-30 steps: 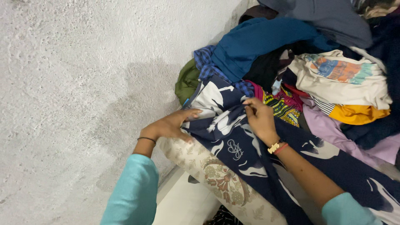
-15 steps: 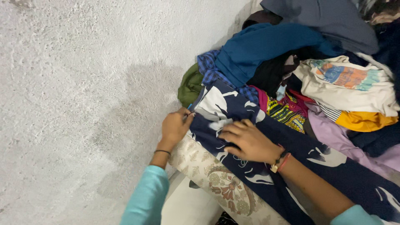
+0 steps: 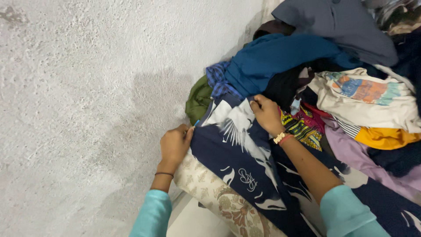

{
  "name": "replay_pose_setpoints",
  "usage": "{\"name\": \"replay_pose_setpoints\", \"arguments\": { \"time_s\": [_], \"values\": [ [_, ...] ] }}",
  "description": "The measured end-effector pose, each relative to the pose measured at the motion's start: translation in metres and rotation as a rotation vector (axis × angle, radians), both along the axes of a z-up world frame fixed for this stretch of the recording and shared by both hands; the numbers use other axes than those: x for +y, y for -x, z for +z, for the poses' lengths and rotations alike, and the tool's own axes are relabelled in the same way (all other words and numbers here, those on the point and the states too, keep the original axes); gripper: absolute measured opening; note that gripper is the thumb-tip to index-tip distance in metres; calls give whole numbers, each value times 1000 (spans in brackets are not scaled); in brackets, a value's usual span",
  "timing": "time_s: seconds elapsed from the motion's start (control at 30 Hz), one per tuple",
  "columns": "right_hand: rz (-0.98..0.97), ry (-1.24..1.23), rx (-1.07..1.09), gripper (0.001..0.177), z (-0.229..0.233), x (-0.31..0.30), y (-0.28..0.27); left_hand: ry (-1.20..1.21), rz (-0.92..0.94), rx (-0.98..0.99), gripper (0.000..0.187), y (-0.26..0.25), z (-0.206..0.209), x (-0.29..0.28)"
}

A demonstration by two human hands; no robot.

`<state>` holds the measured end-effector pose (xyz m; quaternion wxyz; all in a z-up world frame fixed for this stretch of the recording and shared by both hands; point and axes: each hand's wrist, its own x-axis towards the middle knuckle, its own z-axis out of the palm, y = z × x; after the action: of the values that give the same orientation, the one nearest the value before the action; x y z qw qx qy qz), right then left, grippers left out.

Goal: The person folds a blue floral shirt by hand on a bed and then places it into an open suitcase next to a red shirt.

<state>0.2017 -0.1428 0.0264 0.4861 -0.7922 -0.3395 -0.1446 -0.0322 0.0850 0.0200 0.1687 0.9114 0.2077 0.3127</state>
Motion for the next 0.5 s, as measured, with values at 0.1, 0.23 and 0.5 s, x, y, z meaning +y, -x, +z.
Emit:
{"name": "replay_pose_setpoints", "arguments": {
  "time_s": [0.1, 0.23, 0.5],
  "values": [
    [16, 20, -9, 23, -17, 5, -18, 43, -13, 37, 20, 3, 4, -2],
    [10, 38, -6, 30, -19, 8, -19, -325, -59, -51, 15, -6, 17, -23],
    [33, 148, -180, 37, 13, 5, 12, 147, -437, -118, 16, -48, -7, -55]
  ]
}}
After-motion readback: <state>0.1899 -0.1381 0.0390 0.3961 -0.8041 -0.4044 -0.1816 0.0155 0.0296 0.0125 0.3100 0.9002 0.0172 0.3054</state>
